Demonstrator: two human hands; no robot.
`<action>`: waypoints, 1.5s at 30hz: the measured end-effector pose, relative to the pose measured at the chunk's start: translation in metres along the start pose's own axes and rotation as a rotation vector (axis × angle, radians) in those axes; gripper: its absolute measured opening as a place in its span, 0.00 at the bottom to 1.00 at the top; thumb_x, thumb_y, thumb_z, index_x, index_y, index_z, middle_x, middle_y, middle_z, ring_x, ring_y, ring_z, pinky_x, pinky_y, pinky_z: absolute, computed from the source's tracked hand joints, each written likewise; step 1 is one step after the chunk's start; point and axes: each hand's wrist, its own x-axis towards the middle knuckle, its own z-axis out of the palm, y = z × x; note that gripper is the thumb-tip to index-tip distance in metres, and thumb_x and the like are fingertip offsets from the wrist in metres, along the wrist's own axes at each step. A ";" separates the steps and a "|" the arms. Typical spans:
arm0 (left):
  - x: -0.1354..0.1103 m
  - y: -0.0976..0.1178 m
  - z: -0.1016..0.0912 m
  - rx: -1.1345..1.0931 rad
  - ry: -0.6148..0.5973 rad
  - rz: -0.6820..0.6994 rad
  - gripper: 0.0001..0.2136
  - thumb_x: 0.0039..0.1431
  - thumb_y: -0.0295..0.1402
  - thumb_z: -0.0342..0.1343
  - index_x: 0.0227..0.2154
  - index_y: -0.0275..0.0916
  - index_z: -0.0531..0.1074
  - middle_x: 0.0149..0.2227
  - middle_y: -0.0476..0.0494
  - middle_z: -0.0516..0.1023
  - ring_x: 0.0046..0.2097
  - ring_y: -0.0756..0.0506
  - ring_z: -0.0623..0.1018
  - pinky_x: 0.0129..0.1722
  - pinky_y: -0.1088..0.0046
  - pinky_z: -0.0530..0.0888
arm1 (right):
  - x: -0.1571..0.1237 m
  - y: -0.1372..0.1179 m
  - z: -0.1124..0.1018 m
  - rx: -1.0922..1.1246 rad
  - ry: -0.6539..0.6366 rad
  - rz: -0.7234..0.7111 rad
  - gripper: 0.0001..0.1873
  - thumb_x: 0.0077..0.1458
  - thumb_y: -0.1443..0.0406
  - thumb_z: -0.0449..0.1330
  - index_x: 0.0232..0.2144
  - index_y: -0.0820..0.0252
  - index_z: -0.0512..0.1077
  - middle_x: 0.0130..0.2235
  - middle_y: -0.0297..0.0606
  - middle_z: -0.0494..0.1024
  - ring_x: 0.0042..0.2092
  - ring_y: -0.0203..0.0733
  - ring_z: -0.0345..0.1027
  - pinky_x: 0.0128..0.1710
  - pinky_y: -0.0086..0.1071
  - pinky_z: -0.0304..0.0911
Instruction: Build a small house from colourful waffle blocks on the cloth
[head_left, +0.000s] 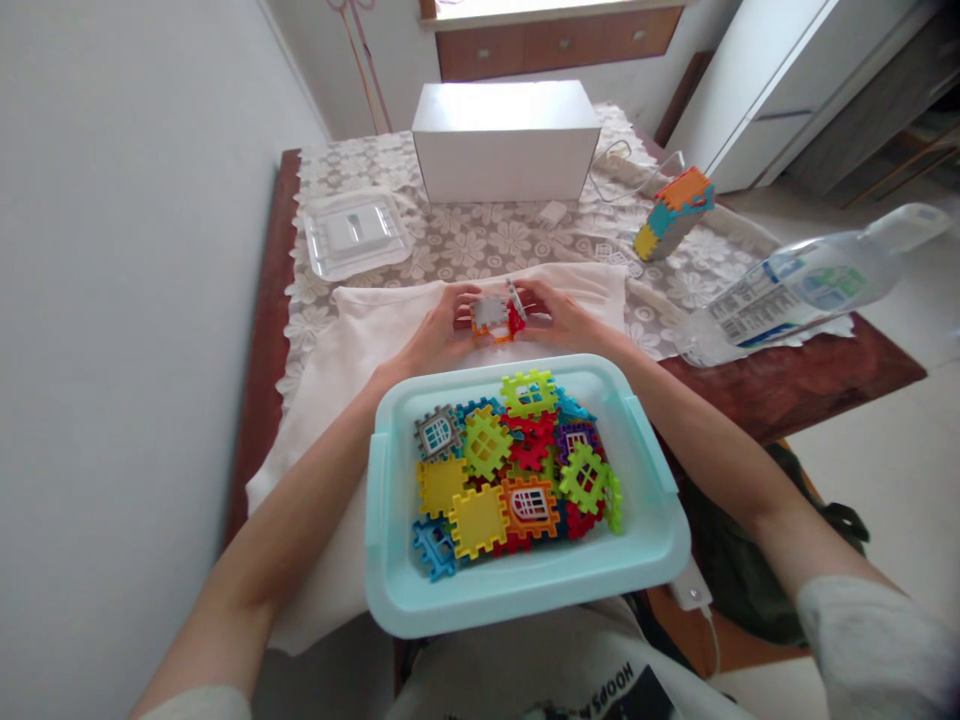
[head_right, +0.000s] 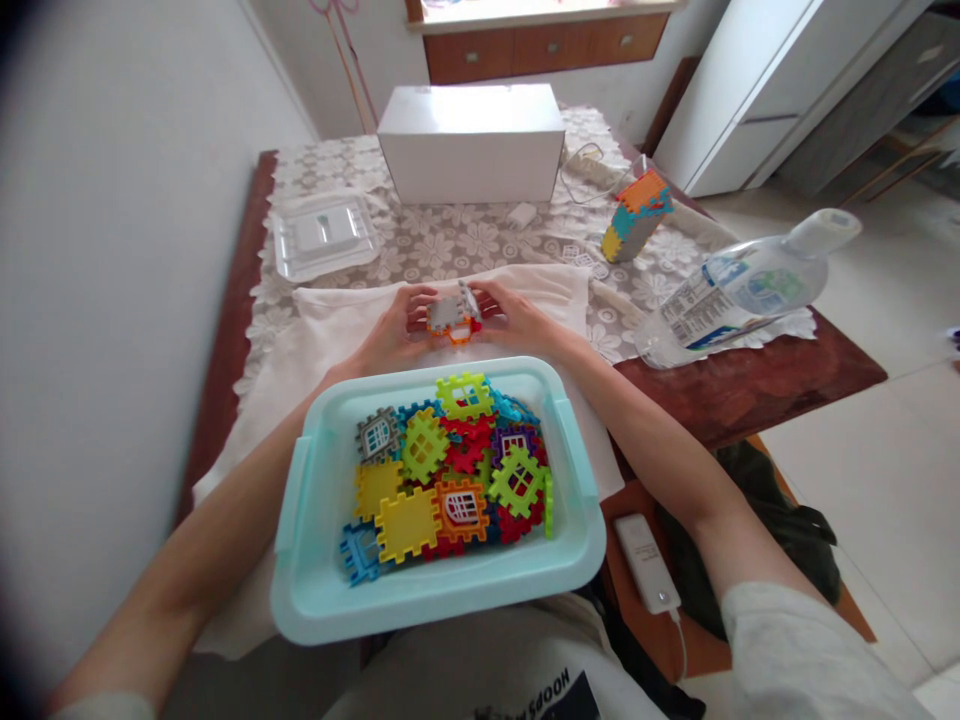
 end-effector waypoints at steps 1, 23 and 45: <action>0.000 0.001 -0.001 0.011 -0.001 0.001 0.35 0.56 0.40 0.80 0.61 0.46 0.68 0.60 0.35 0.83 0.54 0.37 0.88 0.54 0.52 0.88 | 0.000 0.000 0.000 -0.001 0.000 -0.001 0.42 0.54 0.50 0.81 0.67 0.48 0.75 0.60 0.42 0.86 0.57 0.56 0.85 0.65 0.55 0.82; -0.001 0.011 -0.007 0.124 0.038 0.023 0.30 0.62 0.45 0.76 0.64 0.42 0.80 0.66 0.31 0.82 0.59 0.34 0.86 0.55 0.53 0.90 | 0.000 -0.002 0.001 -0.081 -0.013 -0.068 0.50 0.60 0.50 0.78 0.78 0.45 0.65 0.64 0.43 0.83 0.57 0.53 0.82 0.64 0.52 0.81; -0.003 0.008 -0.010 0.071 0.004 0.006 0.30 0.67 0.45 0.72 0.69 0.47 0.76 0.66 0.33 0.82 0.62 0.32 0.86 0.58 0.49 0.88 | -0.001 -0.005 0.002 -0.133 -0.047 -0.149 0.37 0.68 0.51 0.72 0.76 0.36 0.72 0.69 0.40 0.80 0.68 0.56 0.77 0.67 0.53 0.81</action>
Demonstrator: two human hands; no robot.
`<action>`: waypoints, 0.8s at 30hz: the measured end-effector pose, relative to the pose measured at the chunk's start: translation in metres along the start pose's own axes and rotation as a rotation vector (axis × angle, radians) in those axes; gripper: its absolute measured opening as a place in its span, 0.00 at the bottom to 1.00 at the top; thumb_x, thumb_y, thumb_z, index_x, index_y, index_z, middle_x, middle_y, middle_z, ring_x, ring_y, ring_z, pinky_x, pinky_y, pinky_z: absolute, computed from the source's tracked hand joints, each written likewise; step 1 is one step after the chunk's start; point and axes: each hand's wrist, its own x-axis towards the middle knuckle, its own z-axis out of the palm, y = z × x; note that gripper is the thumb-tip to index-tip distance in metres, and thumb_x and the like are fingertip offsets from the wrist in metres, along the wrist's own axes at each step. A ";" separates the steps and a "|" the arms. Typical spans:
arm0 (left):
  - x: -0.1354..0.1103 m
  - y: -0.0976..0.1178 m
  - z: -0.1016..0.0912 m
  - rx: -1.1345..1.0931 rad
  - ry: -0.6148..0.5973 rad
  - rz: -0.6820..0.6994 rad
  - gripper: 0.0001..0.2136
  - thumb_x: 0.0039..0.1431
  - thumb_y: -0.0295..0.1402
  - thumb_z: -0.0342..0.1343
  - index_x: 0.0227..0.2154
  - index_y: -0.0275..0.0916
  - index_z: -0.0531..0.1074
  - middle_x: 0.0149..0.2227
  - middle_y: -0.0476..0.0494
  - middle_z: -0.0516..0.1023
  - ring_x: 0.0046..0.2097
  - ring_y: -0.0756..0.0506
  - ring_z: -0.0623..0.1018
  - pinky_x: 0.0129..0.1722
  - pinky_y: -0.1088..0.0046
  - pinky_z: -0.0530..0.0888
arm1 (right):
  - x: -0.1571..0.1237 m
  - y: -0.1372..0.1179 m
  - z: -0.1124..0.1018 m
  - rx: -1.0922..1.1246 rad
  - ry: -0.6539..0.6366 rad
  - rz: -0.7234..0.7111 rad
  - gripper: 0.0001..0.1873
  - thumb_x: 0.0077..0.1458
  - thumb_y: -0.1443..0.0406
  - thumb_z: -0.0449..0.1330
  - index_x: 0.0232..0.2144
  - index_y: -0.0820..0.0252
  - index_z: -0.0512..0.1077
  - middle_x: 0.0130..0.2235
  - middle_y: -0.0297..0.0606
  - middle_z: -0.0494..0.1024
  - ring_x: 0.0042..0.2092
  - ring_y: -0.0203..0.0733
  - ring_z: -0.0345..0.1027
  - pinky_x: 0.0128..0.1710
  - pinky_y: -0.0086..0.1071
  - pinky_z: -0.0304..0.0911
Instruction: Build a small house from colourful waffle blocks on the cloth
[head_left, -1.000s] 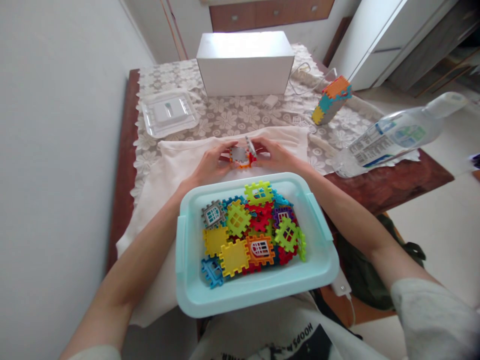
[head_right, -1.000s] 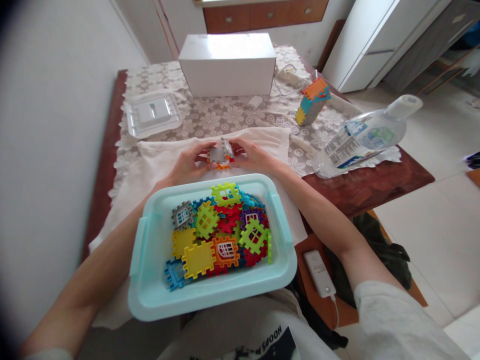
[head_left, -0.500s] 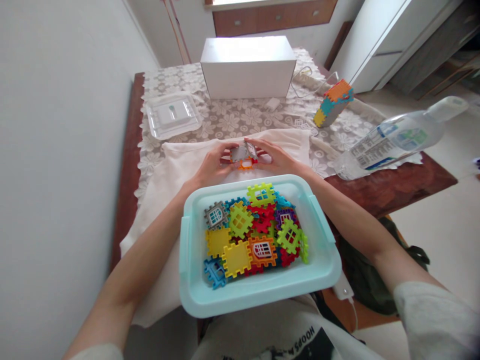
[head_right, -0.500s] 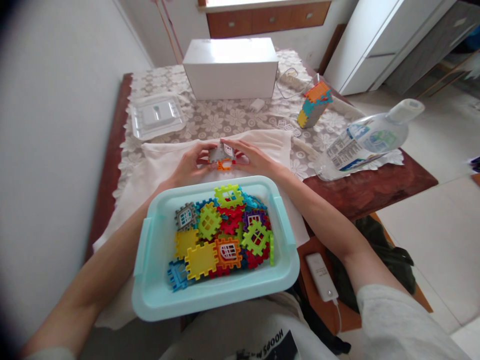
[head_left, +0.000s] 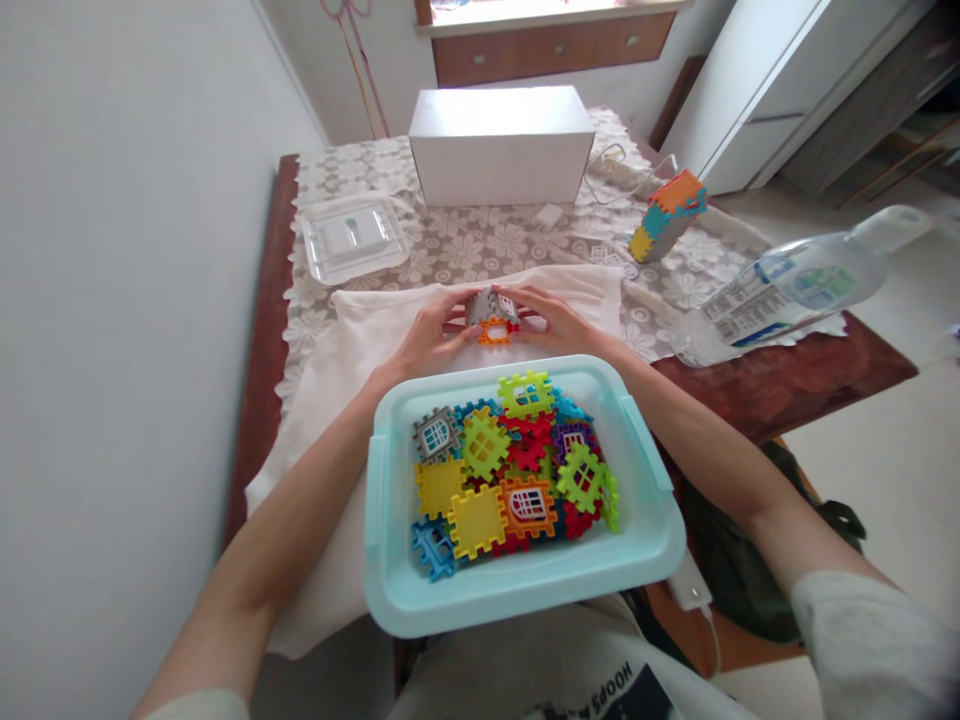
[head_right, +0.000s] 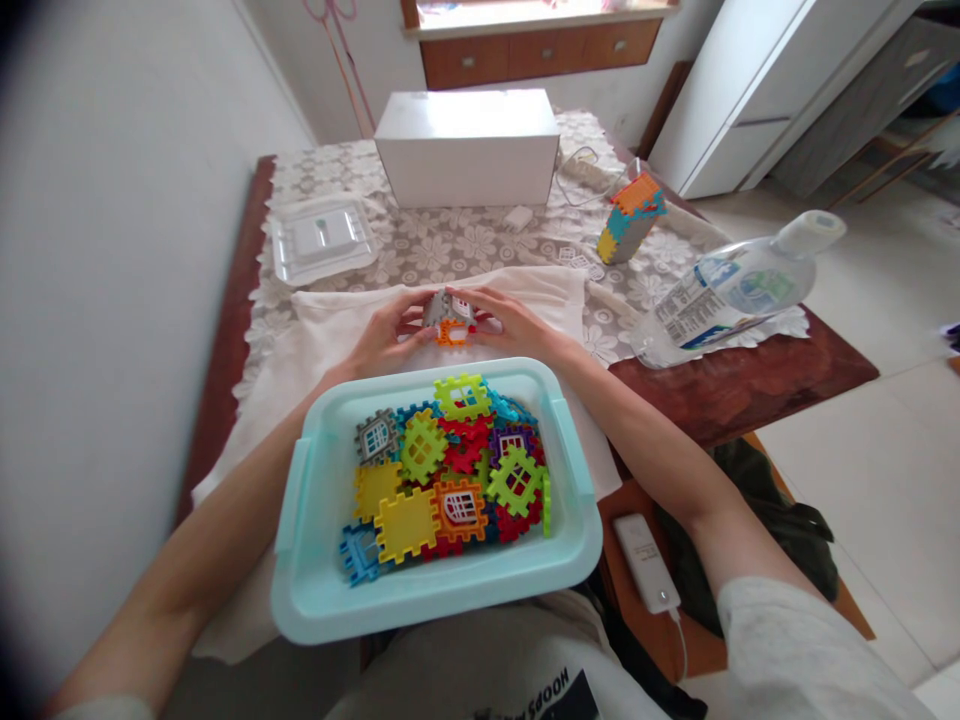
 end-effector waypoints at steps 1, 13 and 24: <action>0.000 -0.001 0.000 -0.002 -0.002 0.003 0.30 0.68 0.45 0.72 0.69 0.47 0.76 0.66 0.33 0.83 0.62 0.33 0.86 0.58 0.49 0.88 | 0.000 0.000 0.000 0.001 0.004 0.002 0.37 0.68 0.51 0.72 0.76 0.36 0.72 0.69 0.40 0.80 0.68 0.56 0.77 0.68 0.52 0.81; 0.000 0.000 0.001 -0.017 -0.034 0.020 0.30 0.69 0.44 0.71 0.71 0.44 0.74 0.68 0.30 0.82 0.64 0.32 0.85 0.61 0.48 0.87 | -0.002 0.002 0.005 0.067 0.035 0.033 0.38 0.66 0.47 0.74 0.75 0.35 0.73 0.74 0.37 0.76 0.70 0.57 0.76 0.69 0.56 0.79; 0.000 -0.001 0.002 -0.021 -0.040 0.064 0.32 0.70 0.45 0.70 0.74 0.48 0.73 0.71 0.32 0.81 0.66 0.31 0.86 0.62 0.47 0.87 | 0.000 0.002 0.004 -0.018 0.033 -0.069 0.35 0.69 0.57 0.73 0.75 0.36 0.74 0.77 0.36 0.75 0.77 0.58 0.69 0.78 0.61 0.68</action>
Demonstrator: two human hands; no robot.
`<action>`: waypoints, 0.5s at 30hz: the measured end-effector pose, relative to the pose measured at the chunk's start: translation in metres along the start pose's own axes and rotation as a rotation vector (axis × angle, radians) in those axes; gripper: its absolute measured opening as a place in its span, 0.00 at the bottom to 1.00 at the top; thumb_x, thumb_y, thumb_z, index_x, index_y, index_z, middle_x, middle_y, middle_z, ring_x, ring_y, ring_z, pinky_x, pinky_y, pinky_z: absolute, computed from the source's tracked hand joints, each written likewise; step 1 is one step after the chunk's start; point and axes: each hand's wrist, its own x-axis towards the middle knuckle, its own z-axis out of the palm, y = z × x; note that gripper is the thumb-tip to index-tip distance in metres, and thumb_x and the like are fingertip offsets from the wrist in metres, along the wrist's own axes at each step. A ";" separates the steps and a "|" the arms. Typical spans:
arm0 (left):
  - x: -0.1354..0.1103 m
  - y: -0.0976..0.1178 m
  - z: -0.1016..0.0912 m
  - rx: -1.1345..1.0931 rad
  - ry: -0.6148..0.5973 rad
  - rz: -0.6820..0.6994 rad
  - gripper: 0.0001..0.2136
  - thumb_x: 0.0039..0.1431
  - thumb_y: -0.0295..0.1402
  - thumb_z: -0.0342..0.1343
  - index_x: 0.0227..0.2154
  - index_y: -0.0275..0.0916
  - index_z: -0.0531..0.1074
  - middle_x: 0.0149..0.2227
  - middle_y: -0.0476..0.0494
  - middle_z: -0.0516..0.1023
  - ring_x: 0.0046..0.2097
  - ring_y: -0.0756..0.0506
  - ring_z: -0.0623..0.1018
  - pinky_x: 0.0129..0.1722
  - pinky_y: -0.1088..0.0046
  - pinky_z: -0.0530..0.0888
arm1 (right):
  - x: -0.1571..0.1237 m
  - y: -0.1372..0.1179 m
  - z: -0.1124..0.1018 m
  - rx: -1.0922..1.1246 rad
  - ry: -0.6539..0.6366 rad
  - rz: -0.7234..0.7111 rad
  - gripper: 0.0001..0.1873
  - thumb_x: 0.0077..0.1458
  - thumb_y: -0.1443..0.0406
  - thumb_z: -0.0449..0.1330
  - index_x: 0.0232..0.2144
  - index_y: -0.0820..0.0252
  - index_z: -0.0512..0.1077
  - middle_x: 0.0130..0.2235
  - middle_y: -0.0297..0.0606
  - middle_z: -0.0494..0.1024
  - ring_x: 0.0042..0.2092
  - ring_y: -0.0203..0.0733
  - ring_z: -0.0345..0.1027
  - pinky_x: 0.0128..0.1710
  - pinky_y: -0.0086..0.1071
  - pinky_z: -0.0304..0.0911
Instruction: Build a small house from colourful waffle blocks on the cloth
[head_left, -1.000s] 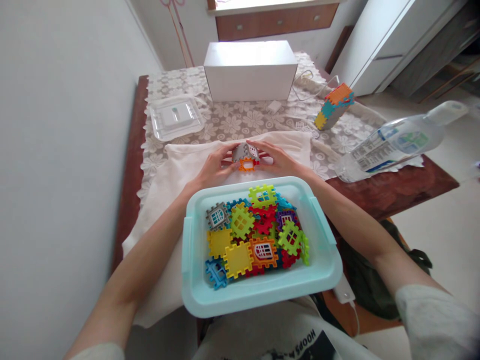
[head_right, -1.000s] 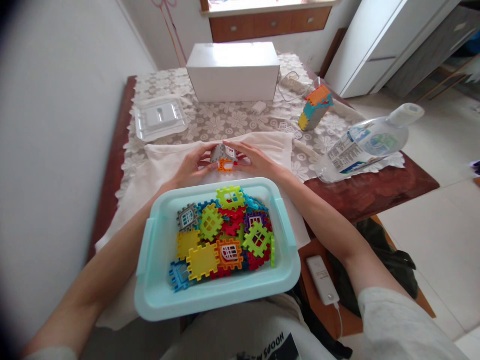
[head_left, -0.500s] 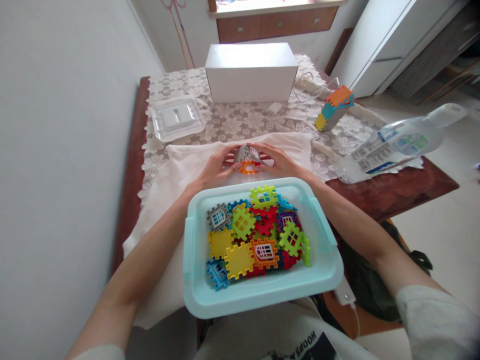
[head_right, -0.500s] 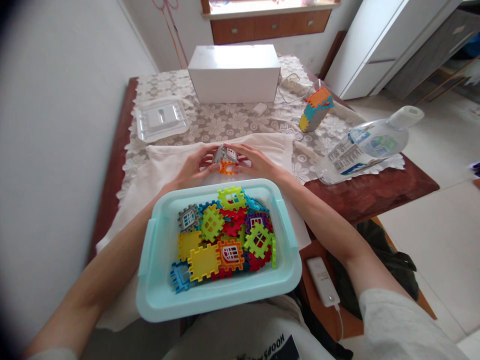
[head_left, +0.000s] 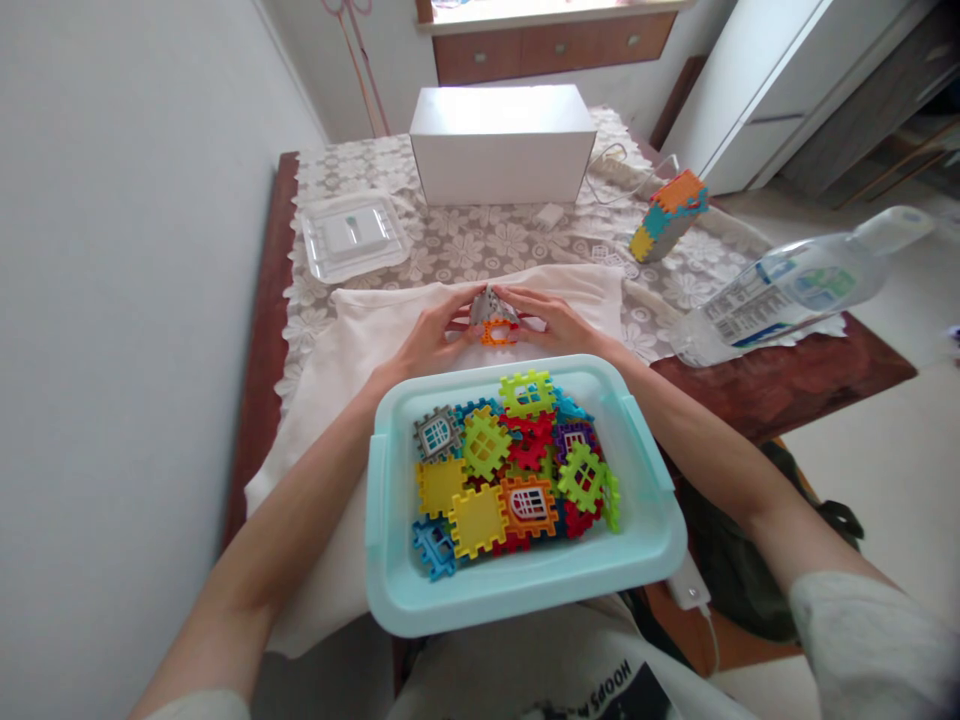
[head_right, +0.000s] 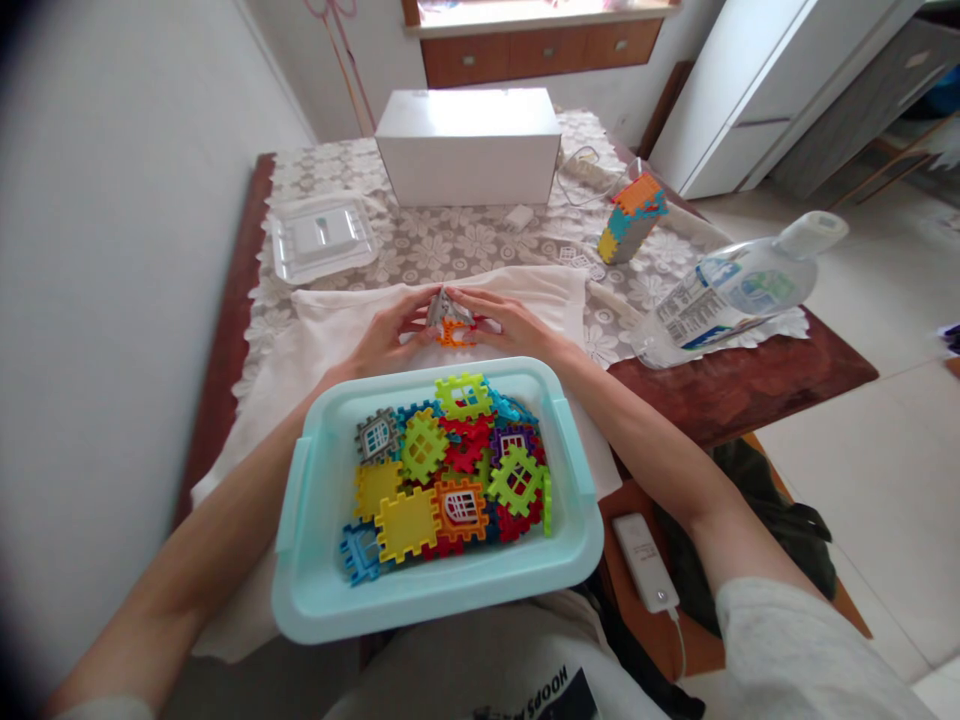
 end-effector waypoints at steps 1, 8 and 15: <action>0.000 0.000 0.000 0.005 0.002 -0.001 0.32 0.70 0.44 0.70 0.74 0.48 0.74 0.72 0.33 0.80 0.66 0.30 0.85 0.62 0.46 0.87 | 0.000 -0.001 0.000 -0.004 0.004 -0.013 0.35 0.70 0.58 0.73 0.75 0.36 0.74 0.77 0.36 0.74 0.77 0.58 0.69 0.79 0.61 0.66; -0.001 0.000 -0.001 0.032 0.003 -0.022 0.31 0.70 0.45 0.70 0.73 0.50 0.75 0.76 0.37 0.76 0.67 0.30 0.84 0.61 0.46 0.88 | -0.001 -0.016 -0.001 -0.080 -0.034 0.052 0.39 0.70 0.59 0.72 0.78 0.29 0.69 0.82 0.24 0.63 0.82 0.54 0.60 0.83 0.56 0.59; -0.001 0.001 -0.002 0.050 -0.023 0.029 0.32 0.74 0.44 0.66 0.77 0.48 0.72 0.81 0.38 0.69 0.73 0.30 0.79 0.62 0.50 0.89 | -0.003 -0.019 0.004 -0.123 -0.029 -0.004 0.43 0.73 0.65 0.69 0.82 0.32 0.62 0.83 0.26 0.60 0.83 0.55 0.59 0.84 0.58 0.58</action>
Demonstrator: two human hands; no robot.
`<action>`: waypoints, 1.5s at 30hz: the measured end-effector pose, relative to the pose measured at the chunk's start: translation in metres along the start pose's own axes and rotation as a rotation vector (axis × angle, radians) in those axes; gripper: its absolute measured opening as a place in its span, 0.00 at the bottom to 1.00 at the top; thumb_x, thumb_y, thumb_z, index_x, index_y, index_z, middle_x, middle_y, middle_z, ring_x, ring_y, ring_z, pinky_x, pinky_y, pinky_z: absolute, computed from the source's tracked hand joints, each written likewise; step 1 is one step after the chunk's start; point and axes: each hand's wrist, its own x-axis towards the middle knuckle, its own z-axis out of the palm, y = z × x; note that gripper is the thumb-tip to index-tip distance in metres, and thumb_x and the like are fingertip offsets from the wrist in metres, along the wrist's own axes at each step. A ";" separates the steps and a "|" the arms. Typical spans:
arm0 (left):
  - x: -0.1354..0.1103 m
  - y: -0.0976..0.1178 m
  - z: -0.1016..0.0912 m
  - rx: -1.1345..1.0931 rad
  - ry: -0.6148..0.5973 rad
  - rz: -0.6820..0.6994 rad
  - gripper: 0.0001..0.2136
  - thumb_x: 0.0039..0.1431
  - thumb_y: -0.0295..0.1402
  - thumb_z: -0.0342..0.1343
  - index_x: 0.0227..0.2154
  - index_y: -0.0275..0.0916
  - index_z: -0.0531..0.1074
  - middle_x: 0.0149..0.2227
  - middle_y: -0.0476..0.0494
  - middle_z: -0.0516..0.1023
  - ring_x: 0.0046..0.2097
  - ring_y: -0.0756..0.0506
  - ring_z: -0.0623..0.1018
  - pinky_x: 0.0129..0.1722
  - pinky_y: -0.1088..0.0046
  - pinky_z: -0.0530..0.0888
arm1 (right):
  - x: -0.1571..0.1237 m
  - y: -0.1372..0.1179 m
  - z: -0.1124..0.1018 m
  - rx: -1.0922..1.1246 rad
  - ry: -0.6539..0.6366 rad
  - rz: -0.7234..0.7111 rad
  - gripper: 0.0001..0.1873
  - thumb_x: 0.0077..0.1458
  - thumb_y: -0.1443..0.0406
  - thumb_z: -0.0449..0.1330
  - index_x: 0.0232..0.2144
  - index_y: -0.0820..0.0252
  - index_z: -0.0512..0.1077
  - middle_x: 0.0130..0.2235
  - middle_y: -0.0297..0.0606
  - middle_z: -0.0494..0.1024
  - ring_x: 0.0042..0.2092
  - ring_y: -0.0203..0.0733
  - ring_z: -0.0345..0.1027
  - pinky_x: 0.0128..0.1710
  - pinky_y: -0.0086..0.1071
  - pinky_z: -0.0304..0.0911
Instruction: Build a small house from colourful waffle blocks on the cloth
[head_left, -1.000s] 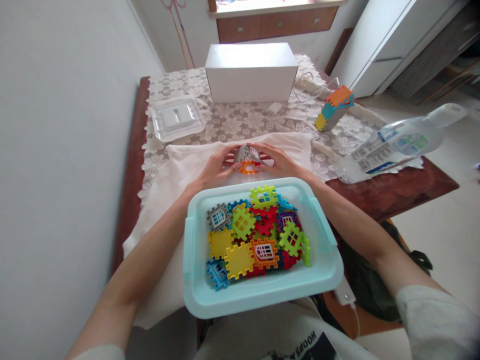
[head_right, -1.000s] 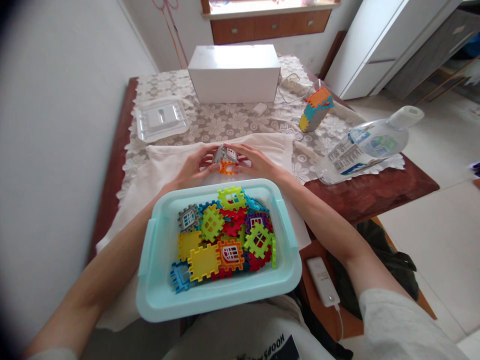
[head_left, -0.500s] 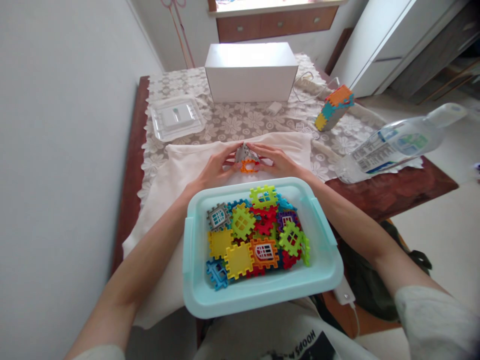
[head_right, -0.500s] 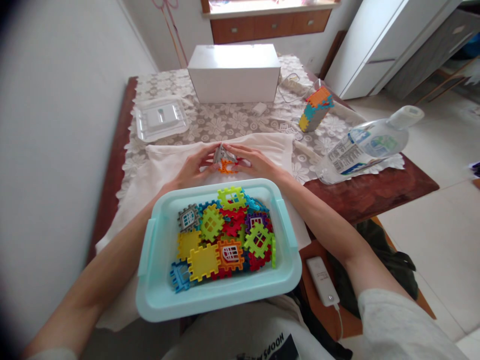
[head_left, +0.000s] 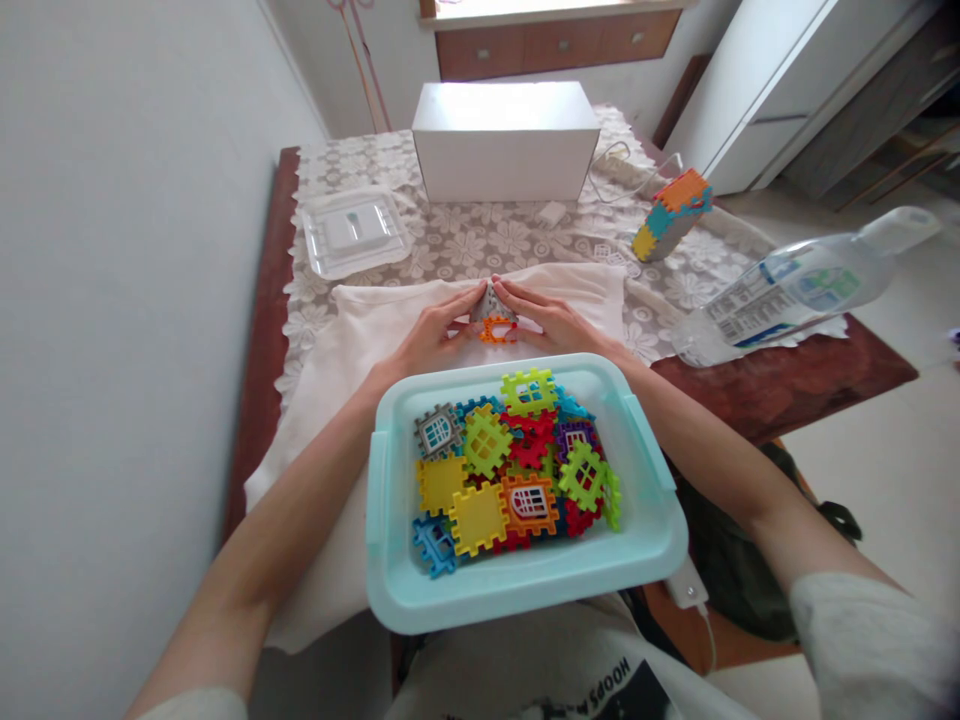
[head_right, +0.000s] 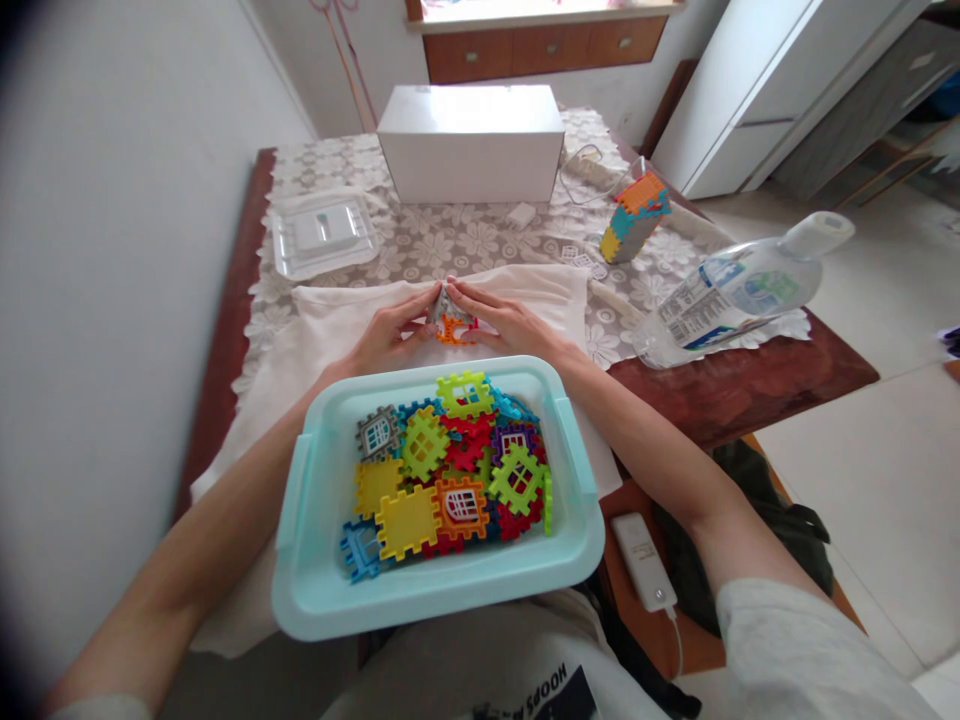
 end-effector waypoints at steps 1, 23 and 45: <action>0.000 -0.001 0.000 0.003 -0.004 0.009 0.32 0.74 0.45 0.66 0.77 0.49 0.72 0.81 0.38 0.69 0.73 0.29 0.79 0.61 0.50 0.89 | 0.000 0.001 0.001 -0.003 0.005 -0.021 0.43 0.74 0.66 0.68 0.82 0.32 0.61 0.83 0.26 0.60 0.82 0.55 0.59 0.84 0.58 0.58; 0.001 -0.015 -0.002 -0.001 -0.013 0.084 0.32 0.75 0.47 0.68 0.78 0.49 0.71 0.78 0.36 0.73 0.67 0.31 0.84 0.58 0.51 0.91 | -0.001 0.013 0.005 0.075 0.048 -0.030 0.36 0.74 0.53 0.69 0.79 0.37 0.67 0.80 0.35 0.70 0.77 0.56 0.70 0.78 0.56 0.72; 0.001 -0.009 0.008 -0.102 0.049 -0.010 0.28 0.65 0.47 0.78 0.62 0.47 0.76 0.65 0.34 0.85 0.64 0.32 0.87 0.61 0.45 0.89 | 0.004 0.016 0.000 0.393 0.160 0.310 0.39 0.48 0.37 0.82 0.52 0.46 0.75 0.57 0.41 0.85 0.60 0.57 0.83 0.60 0.55 0.86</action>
